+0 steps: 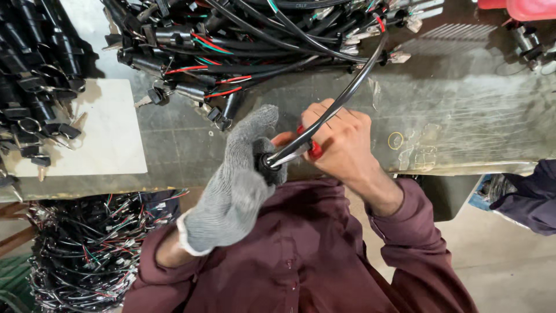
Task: The person picks up a black cable from a pile on the workbench, uses red-handled pliers to strip and trim the wire ends, twists the exposed conductors, and inserts them into black connector housings, setting finished assemblies aside. They repeat this process on multiple cables across the workbench.
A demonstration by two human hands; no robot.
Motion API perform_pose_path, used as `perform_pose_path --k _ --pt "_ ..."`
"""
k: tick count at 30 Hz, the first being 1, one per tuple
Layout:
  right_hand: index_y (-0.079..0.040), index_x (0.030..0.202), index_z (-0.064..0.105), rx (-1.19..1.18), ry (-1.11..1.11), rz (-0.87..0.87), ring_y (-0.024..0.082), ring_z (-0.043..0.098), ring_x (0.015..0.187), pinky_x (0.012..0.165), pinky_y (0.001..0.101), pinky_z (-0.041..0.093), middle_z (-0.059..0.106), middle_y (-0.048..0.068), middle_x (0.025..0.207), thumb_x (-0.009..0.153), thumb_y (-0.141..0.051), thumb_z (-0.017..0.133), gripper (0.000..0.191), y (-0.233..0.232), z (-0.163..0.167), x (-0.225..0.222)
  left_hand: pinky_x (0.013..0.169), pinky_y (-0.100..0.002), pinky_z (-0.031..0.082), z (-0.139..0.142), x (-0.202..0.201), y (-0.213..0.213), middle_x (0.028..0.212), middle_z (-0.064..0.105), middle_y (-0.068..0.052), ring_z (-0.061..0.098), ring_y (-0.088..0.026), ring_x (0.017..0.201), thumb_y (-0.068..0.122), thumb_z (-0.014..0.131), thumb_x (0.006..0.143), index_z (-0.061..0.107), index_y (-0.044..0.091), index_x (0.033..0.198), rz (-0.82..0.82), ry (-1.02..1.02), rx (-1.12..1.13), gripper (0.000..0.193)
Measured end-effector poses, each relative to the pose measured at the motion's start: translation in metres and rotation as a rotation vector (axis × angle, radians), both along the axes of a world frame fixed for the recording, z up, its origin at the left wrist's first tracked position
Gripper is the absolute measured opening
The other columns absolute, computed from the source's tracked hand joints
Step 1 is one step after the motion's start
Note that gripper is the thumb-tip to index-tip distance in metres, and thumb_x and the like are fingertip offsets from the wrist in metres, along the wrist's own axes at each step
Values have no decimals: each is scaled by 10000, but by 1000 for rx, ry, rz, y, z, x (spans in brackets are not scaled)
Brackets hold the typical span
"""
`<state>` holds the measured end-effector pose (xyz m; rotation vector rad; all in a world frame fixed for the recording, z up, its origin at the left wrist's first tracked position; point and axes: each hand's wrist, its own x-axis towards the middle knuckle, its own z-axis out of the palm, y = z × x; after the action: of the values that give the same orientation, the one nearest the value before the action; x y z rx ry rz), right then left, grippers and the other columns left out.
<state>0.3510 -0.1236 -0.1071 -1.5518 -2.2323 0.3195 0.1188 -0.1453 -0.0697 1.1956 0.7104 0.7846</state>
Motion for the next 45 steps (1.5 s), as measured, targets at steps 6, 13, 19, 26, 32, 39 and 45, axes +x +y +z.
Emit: perform_pose_path --k 6,13,19,26,32,39,45 --pt "-67 990 603 3 367 140 295 677 918 749 383 553 672 85 1003 778 -170 828 326 -3 1 2 982 -417 536 10 13 17 1378 582 -221 647 -373 1186 270 737 968 363 -4 1512 58 406 487 714" --pt "-49 1028 601 -6 330 38 284 684 958 750 384 544 688 73 1038 707 -88 787 373 -16 1 -7 851 -436 524 -23 20 -4 1133 678 -143 650 -365 994 228 845 886 466 -8 1470 173 597 537 735" --pt "-131 893 601 -7 144 -45 269 627 761 597 407 453 605 40 810 666 -161 850 339 -24 5 -4 859 -475 482 -29 16 -12 1236 681 -122 614 -360 996 100 812 943 417 13 1524 206 684 784 708" --pt "-97 956 572 -126 97 -177 296 645 805 634 441 468 620 64 844 666 -176 813 385 -41 -2 -8 881 -488 513 -31 13 -9 1308 646 -152 645 -370 1070 73 743 904 489 75 1490 207 890 935 639" --pt "-49 1002 550 -110 432 -78 336 633 831 692 428 508 635 120 937 744 -174 809 386 -41 -2 -20 867 -489 522 -17 12 3 1335 632 -174 648 -379 1074 159 756 931 485 62 1499 153 866 967 637" --pt "-65 851 559 -8 489 54 314 660 815 693 397 513 628 84 851 726 -134 904 374 -14 -23 -13 892 -332 592 13 1 22 1105 715 -86 748 -213 954 213 759 947 443 56 1559 -313 159 234 707" --pt "-72 832 549 -55 556 152 277 676 842 706 372 532 634 62 853 771 -129 916 376 -7 -30 -9 824 -320 606 0 -1 9 974 704 -85 709 -219 828 115 704 934 454 87 1580 -219 138 -36 693"
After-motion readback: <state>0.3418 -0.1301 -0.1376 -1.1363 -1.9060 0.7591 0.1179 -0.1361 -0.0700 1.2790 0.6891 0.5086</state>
